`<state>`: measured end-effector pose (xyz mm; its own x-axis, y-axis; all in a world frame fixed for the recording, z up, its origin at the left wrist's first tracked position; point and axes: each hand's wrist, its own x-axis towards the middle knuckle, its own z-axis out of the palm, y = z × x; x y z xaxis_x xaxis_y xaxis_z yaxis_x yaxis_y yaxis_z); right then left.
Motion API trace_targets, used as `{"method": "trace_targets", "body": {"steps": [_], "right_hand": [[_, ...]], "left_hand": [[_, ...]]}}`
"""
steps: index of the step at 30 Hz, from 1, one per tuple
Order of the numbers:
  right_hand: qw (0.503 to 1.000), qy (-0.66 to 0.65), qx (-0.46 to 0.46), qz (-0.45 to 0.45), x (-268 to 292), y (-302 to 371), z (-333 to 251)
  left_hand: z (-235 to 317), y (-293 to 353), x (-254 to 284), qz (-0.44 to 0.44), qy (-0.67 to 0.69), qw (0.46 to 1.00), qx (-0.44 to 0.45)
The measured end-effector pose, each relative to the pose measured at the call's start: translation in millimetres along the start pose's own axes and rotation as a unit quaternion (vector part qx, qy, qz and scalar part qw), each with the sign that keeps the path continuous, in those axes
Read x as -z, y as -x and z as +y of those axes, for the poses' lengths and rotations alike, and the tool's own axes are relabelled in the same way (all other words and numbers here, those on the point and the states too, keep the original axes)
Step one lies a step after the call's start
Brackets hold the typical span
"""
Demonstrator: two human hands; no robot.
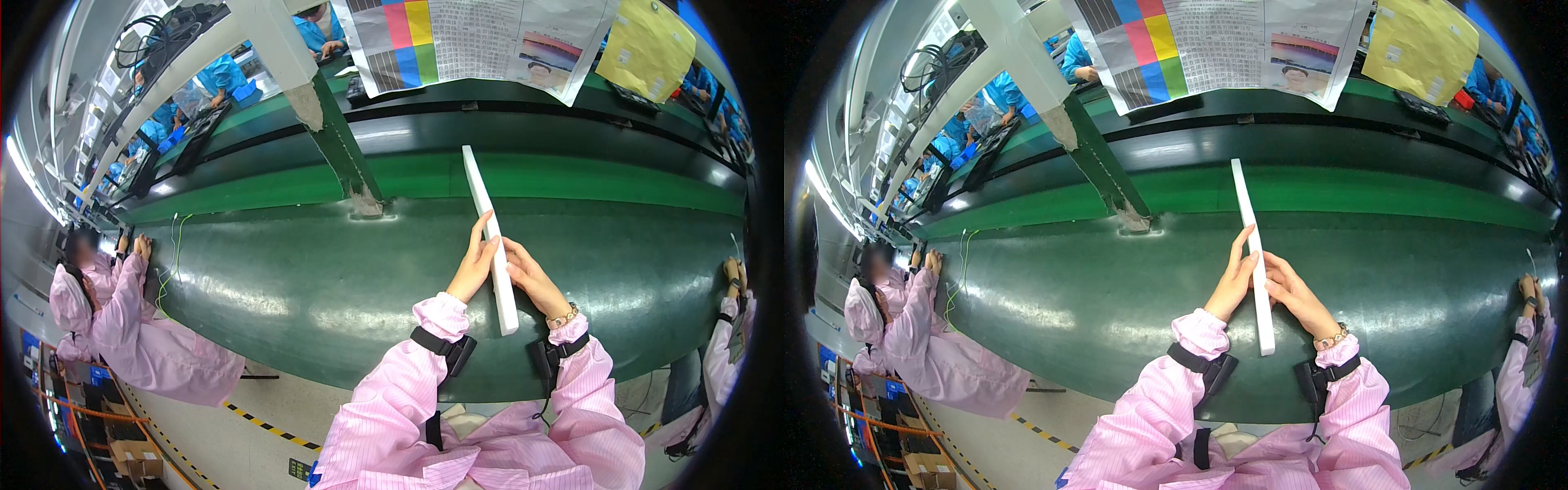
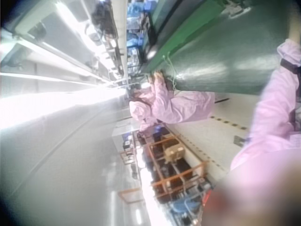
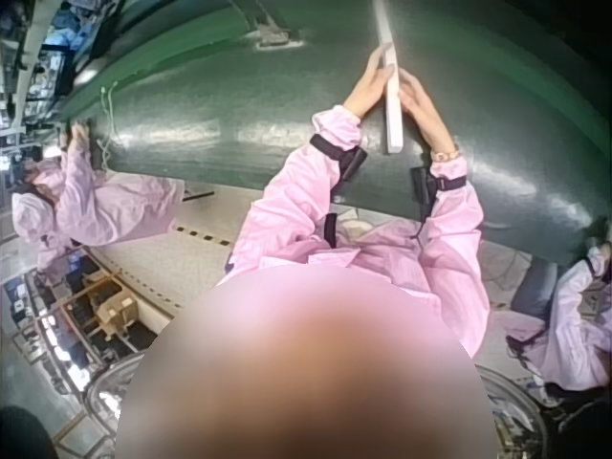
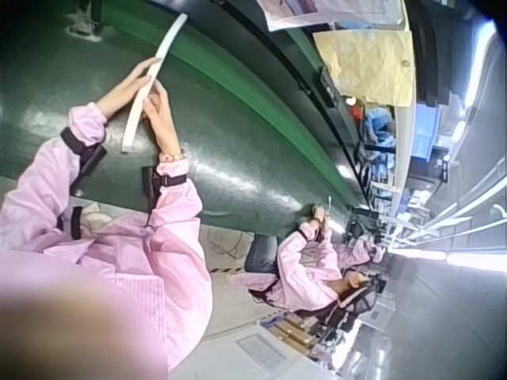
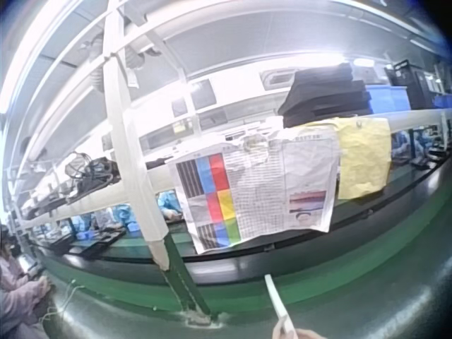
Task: The person holds a white rectangular object, turning it over to inspect different sides before placing it down on the green surface.
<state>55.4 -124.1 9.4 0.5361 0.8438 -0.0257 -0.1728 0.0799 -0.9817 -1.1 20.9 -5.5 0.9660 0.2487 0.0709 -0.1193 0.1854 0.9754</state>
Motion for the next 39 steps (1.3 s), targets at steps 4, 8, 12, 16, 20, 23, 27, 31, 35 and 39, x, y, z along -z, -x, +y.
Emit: {"method": "trace_targets", "body": {"steps": [4,8,12,16,20,23,27,31,35,39], "right_hand": [[1.0,-0.002,0.0,0.0,-1.2,0.4,-1.8],[1.0,-0.009,-0.005,-0.003,-0.7,0.5,-1.6],[1.0,-0.011,-0.005,-0.002,-0.7,0.5,-1.6],[1.0,-0.014,-0.007,-0.006,0.0,0.4,-0.8],[1.0,-0.019,-0.008,-0.002,-1.4,0.5,-1.5],[1.0,-0.013,-0.007,0.0,0.2,-0.1,0.7],[1.0,-0.014,-0.006,-0.002,1.3,-0.3,2.0],[1.0,-0.02,-0.006,-0.001,-1.5,0.7,-1.7],[1.0,-0.019,-0.01,-0.001,-0.5,0.3,-0.7],[1.0,-0.019,-0.016,-0.004,-0.6,0.7,-1.5]], "left_hand": [[0.1,0.0,0.7,0.0,-0.003,1.0,0.0],[-1.5,-0.5,1.7,-0.004,0.002,1.0,0.005],[-2.3,-1.5,-0.3,0.009,0.015,1.0,-0.005],[-0.1,-0.6,-1.0,0.011,0.023,1.0,0.002],[-3.0,-1.3,0.8,0.001,0.005,1.0,0.0],[-3.5,-1.5,1.9,0.001,0.001,1.0,0.005],[-3.8,-1.9,2.4,0.001,-0.013,1.0,0.002],[0.0,-0.6,-0.8,0.01,0.02,1.0,0.005],[0.6,-0.3,-0.7,0.008,0.024,1.0,0.004],[1.1,-0.2,-1.4,0.007,0.033,0.999,0.003]]}}
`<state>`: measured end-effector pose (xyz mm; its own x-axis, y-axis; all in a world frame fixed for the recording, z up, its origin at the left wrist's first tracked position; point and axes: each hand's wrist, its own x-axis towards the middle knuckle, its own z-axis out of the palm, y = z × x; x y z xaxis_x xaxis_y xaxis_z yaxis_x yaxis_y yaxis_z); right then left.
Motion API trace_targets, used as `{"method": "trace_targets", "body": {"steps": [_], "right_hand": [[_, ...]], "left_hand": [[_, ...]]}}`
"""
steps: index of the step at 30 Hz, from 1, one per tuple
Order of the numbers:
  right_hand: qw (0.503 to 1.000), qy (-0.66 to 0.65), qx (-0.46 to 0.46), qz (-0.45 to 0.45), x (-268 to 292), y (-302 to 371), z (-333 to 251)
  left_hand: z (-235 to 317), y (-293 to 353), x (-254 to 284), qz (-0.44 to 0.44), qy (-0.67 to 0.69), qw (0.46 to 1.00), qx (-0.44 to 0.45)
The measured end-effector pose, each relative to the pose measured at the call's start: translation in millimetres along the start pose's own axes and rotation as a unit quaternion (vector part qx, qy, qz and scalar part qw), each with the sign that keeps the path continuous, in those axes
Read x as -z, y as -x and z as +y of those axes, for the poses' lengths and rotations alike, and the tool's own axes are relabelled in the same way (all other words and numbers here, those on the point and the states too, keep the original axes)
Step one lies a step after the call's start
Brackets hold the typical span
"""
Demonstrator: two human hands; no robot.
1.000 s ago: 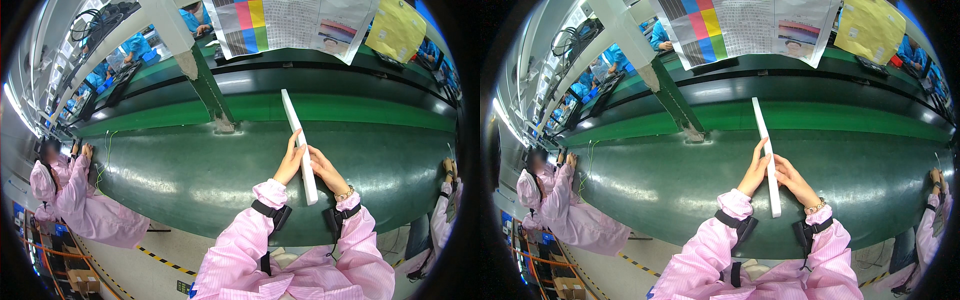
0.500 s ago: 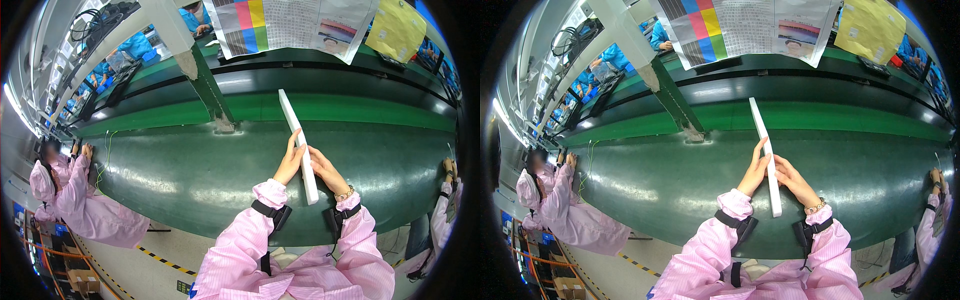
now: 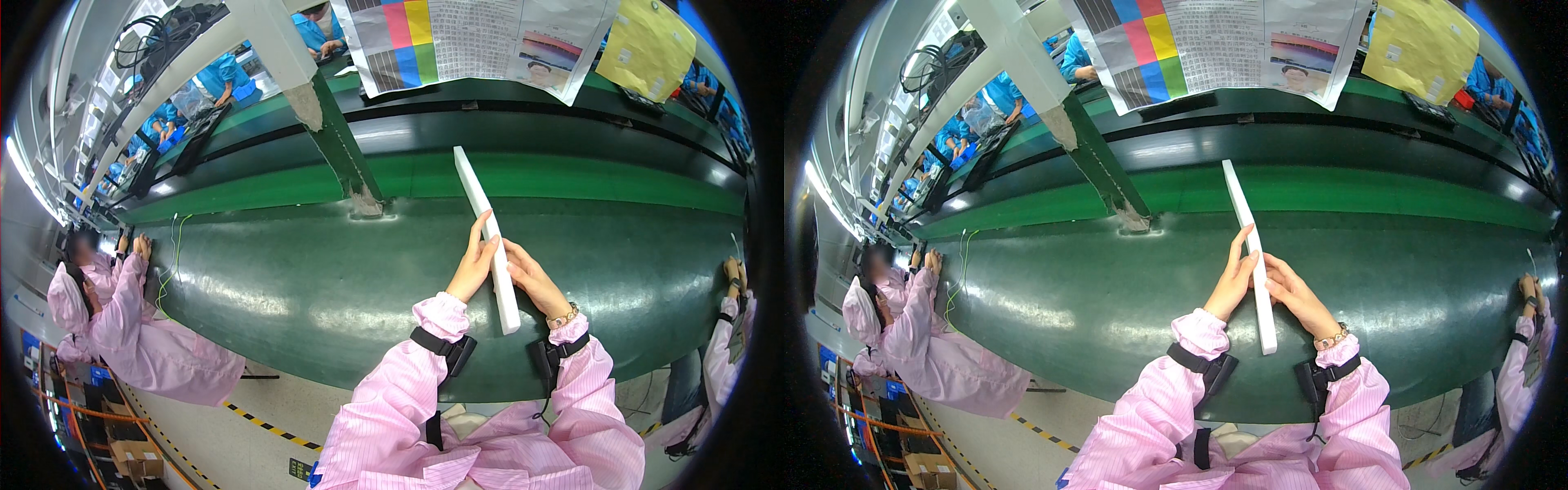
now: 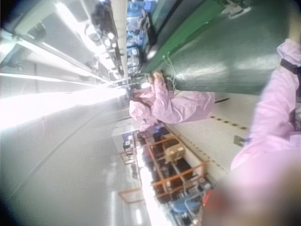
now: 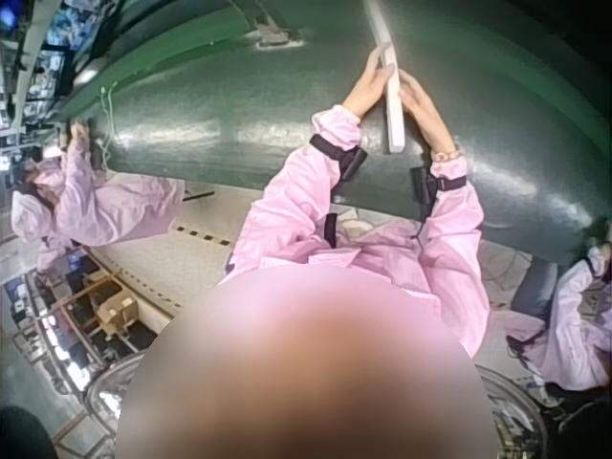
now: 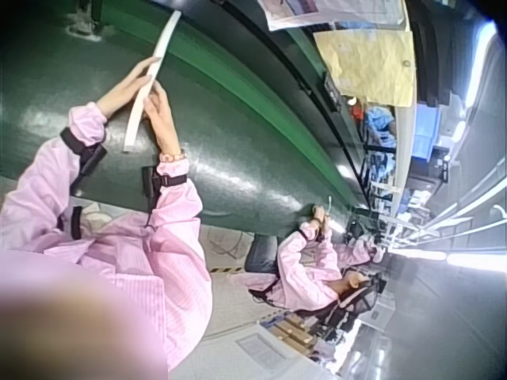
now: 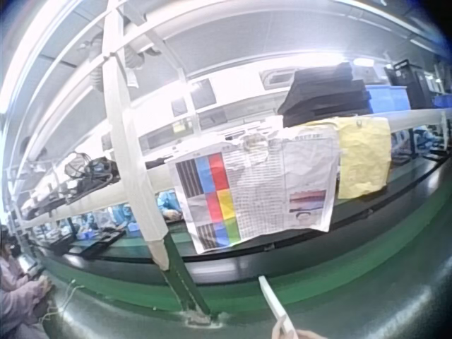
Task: The person holds a white rectangular object, turning it over to inspect different sides before placing it down on the green surface.
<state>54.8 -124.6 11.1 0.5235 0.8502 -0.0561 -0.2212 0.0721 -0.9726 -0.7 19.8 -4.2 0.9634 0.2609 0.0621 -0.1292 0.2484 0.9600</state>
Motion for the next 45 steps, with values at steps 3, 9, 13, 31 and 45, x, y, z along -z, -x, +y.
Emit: {"method": "trace_targets", "body": {"steps": [3,9,13,31,45], "right_hand": [[1.0,0.004,0.001,0.005,1,0,1],[1.0,0.007,0.004,0.007,0,-1,2],[1.0,0.006,0.005,0.008,0,-1,2],[1.0,-0.001,0.003,0.001,-1,0,0],[1.0,0.013,0.015,0.003,-1,-1,0]], "left_hand": [[1,0,0,-0.003,0.005,1.0,0.006],[-7,-2,6,-0.01,-0.036,0.999,0.003],[-9,-3,7,-0.014,-0.032,0.999,0.003],[-1,-1,1,0.002,-0.005,1.0,-0.006],[1,1,-1,0.012,-0.01,1.0,-0.003]]}}
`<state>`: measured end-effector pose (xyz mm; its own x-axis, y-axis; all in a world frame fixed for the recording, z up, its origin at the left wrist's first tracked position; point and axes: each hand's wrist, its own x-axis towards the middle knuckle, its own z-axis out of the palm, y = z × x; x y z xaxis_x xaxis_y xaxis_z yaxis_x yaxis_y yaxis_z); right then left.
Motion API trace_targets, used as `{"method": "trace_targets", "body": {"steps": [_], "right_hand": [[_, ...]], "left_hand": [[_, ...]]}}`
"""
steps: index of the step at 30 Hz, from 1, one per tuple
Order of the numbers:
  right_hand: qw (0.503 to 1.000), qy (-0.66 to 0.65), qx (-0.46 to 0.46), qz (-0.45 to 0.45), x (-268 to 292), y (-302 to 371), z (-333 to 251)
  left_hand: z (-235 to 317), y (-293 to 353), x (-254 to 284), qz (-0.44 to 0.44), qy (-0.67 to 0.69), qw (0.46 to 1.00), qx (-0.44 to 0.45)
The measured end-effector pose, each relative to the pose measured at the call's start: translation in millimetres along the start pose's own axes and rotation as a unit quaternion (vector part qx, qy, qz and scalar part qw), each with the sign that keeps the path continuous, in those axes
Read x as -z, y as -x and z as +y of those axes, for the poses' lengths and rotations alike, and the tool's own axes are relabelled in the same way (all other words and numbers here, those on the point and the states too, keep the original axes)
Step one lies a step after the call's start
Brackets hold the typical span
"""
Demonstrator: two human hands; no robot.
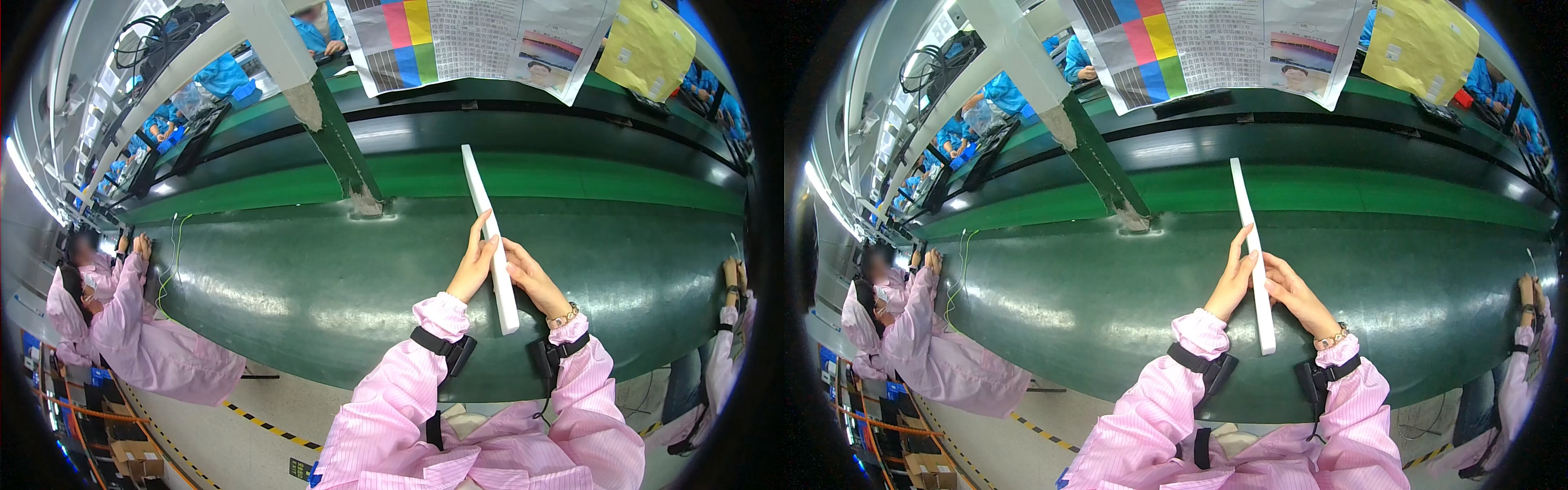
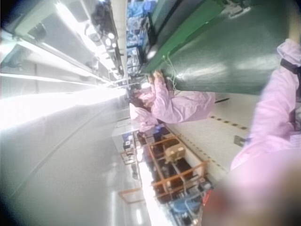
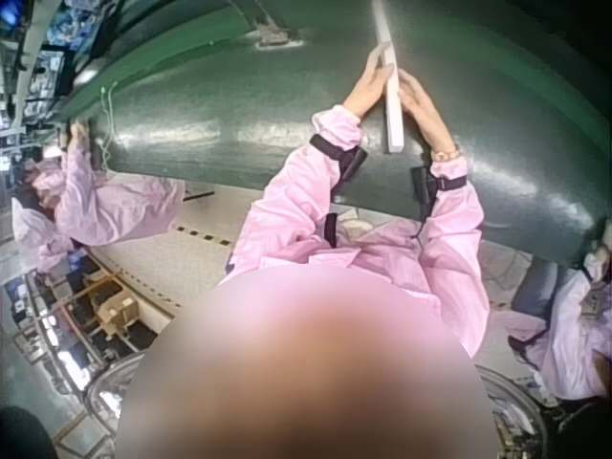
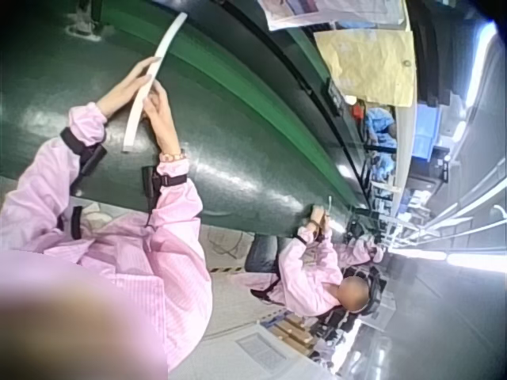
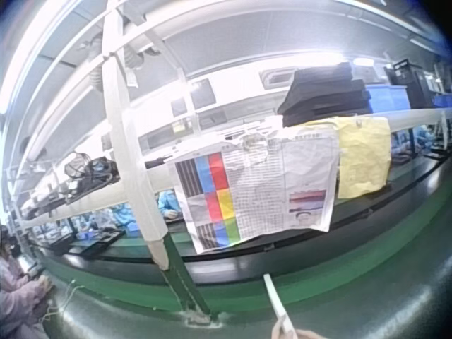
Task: The person holds a white rectangular object, turning it over to inspect different sides before placing it down on the green surface.
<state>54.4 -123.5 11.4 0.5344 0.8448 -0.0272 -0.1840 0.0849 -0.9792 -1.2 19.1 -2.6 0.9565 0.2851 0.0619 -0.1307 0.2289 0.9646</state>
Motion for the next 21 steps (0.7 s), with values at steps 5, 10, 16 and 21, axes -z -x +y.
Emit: {"method": "trace_targets", "body": {"steps": [5,10,16,21], "right_hand": [[1.0,-0.002,-0.002,0.002,0.6,-0.2,0.8],[1.0,0.002,0.001,0.001,-0.6,0.3,-1.5],[1.0,0.005,0.0,0.0,-0.3,0.1,-1.5],[1.0,-0.002,0.004,-0.001,0.3,-0.2,0.3]], "left_hand": [[-1.4,-1.0,0.4,0.0,-0.002,1.0,-0.003],[-3.3,-1.3,0.5,-0.001,-0.001,1.0,-0.011],[-2.8,-1.0,0.9,-0.005,0.001,1.0,-0.011],[1.4,-0.2,-1.1,-0.005,0.009,1.0,-0.01]]}}
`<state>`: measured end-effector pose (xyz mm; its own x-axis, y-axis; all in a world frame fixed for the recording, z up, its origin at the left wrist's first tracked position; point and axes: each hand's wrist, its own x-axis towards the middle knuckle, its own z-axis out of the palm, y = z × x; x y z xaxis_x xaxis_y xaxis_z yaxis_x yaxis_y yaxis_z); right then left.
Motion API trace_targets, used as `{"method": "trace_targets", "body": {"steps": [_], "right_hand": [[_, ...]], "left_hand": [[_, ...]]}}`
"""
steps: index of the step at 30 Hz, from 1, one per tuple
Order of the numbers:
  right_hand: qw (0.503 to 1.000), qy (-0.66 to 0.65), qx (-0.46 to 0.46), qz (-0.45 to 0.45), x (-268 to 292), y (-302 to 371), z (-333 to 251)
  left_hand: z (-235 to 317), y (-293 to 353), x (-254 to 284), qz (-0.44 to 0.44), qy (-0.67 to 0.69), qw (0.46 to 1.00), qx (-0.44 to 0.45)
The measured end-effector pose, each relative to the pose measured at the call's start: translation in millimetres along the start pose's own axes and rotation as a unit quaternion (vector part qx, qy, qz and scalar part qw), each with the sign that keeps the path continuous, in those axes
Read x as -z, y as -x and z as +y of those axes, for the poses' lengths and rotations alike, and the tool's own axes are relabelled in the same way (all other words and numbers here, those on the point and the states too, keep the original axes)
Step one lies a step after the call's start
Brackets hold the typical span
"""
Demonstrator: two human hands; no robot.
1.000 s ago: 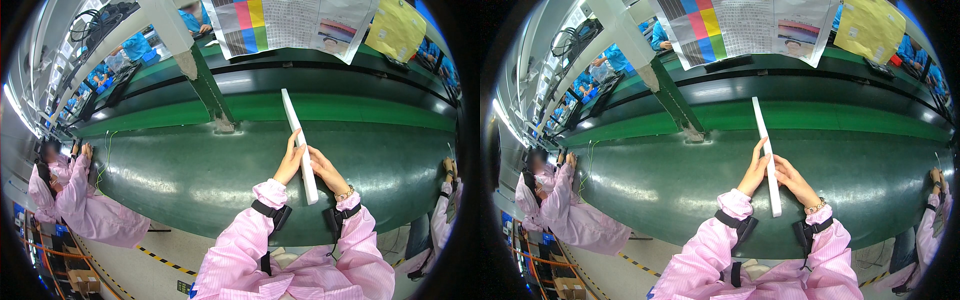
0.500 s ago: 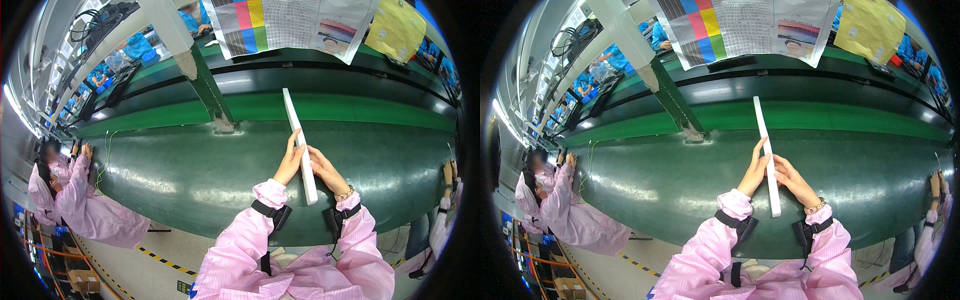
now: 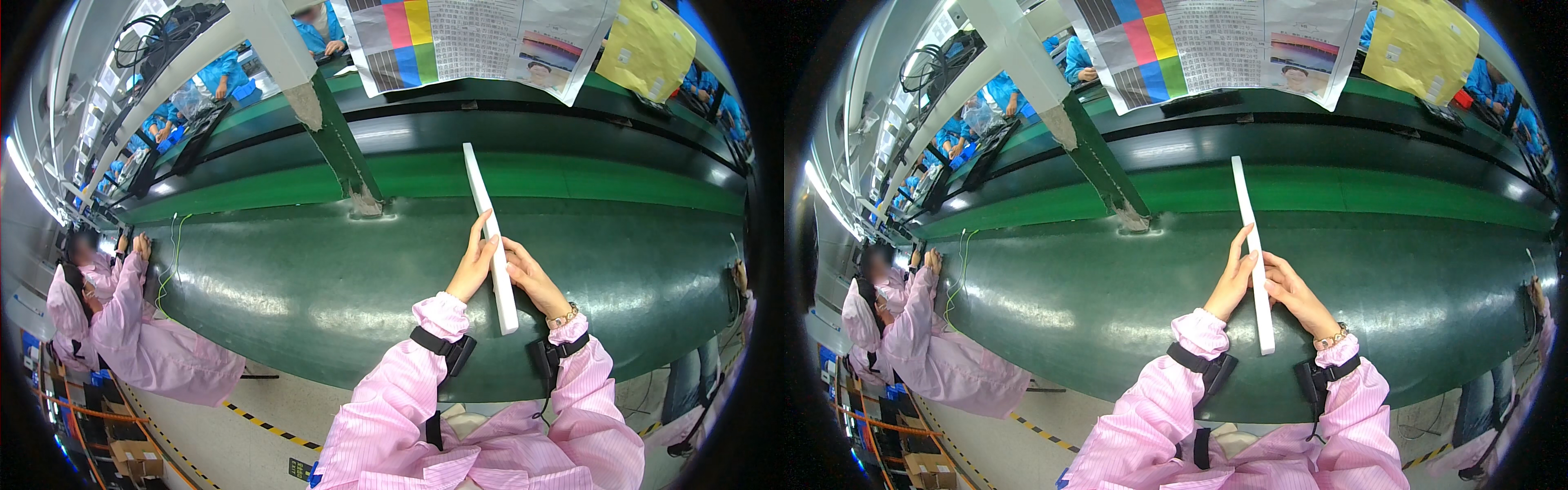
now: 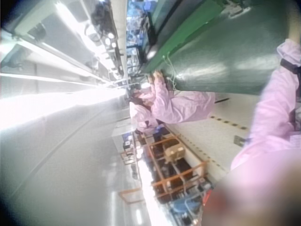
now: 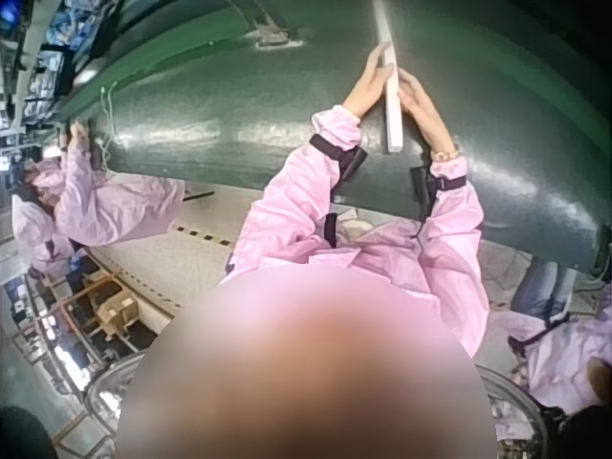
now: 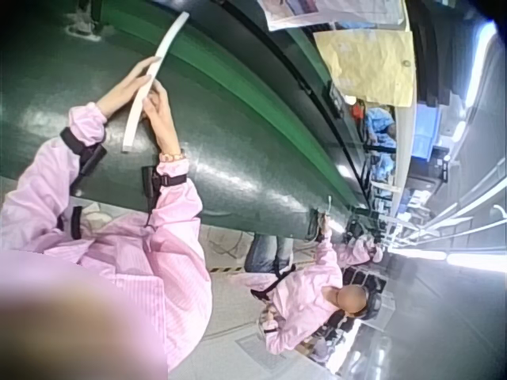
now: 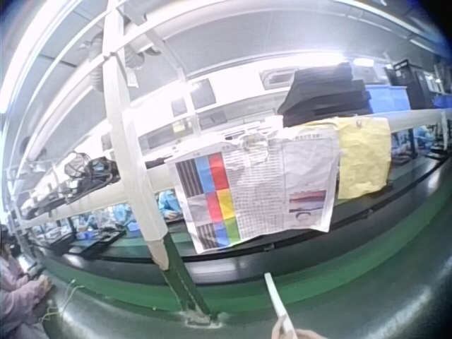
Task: The person holds a white rectangular object, turning it over to inspect different sides before placing it down on the green surface.
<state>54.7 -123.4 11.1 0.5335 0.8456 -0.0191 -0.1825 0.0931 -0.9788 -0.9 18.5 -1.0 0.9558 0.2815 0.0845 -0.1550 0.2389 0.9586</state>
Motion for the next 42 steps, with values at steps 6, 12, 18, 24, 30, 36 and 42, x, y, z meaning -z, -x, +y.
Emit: {"method": "trace_targets", "body": {"steps": [6,12,18,24,30,36,42], "right_hand": [[1.0,0.0,-0.001,-0.002,0.3,0.2,-0.1],[1.0,0.006,0.002,0.001,-1.4,0.4,-2.2],[1.0,0.003,0.001,0.001,0.4,0.1,1.0],[1.0,0.0,0.006,0.0,0.7,-0.4,1.6],[1.0,0.003,-0.001,-0.001,0.0,0.1,-0.5],[1.0,0.009,0.003,0.005,0.1,0.0,0.4],[1.0,0.008,0.001,0.004,-0.2,0.0,0.0]], "left_hand": [[-1.2,0.1,1.6,-0.007,0.002,1.0,0.012],[-8.3,-1.7,6.5,-0.014,-0.036,0.999,0.005],[-6.5,-1.2,4.9,-0.015,-0.028,0.999,0.005],[-4.3,-0.6,4.3,-0.012,-0.04,0.999,0.0],[-2.8,-0.1,3.4,-0.009,-0.035,0.999,0.009],[-5.3,-1.0,4.1,-0.01,-0.032,0.999,0.009],[-5.3,-0.7,5.4,-0.011,-0.051,0.999,0.007]]}}
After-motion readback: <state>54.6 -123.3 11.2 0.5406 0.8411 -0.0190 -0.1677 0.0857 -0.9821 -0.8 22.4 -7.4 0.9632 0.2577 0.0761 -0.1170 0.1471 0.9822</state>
